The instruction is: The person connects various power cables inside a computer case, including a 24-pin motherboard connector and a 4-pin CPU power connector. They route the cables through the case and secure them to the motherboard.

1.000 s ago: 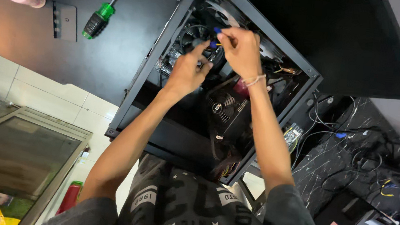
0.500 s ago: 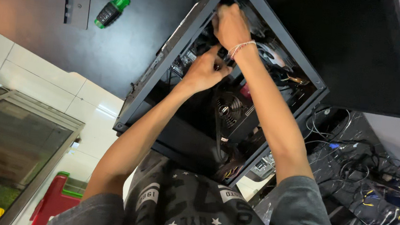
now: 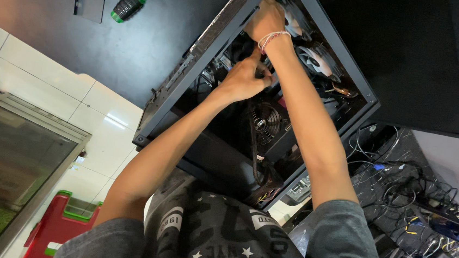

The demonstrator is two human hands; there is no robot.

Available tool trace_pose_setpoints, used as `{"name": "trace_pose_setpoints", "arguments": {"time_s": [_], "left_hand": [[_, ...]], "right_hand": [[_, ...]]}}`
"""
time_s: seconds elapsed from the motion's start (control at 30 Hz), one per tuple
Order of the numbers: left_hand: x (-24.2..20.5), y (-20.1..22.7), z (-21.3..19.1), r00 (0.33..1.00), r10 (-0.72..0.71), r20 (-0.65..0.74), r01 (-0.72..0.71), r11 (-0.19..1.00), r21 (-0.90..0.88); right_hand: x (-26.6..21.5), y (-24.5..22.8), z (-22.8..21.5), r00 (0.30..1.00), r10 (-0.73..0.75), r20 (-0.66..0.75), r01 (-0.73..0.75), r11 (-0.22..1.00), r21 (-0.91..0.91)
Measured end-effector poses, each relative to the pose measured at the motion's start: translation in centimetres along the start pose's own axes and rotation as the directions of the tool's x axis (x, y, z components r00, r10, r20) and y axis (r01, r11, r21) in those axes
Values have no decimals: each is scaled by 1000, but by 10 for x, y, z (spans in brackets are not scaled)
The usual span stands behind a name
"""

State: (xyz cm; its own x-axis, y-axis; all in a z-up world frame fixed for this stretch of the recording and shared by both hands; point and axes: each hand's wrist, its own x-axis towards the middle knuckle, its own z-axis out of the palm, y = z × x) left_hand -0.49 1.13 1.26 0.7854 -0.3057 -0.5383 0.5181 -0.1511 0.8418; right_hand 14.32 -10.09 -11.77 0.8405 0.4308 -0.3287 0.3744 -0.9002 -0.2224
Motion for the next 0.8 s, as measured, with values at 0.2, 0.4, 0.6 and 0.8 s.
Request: {"name": "trace_pose_setpoints", "arguments": {"time_s": [0.2, 0.4, 0.6, 0.8], "left_hand": [[-5, 4, -4, 1000, 2, 13, -2, 1000, 4], [1, -4, 1, 1000, 24, -18, -23, 999, 35], [-5, 4, -4, 1000, 27, 2, -27, 999, -35], [3, -3, 0, 1000, 7, -13, -6, 1000, 13]], "right_hand": [[3, 13, 15, 998, -4, -62, 6, 1000, 26], [16, 26, 49, 951, -169, -259, 95, 957, -275], [23, 27, 49, 903, -224, -367, 239, 971, -5], [81, 113, 161, 970, -55, -235, 201, 723, 661]]}}
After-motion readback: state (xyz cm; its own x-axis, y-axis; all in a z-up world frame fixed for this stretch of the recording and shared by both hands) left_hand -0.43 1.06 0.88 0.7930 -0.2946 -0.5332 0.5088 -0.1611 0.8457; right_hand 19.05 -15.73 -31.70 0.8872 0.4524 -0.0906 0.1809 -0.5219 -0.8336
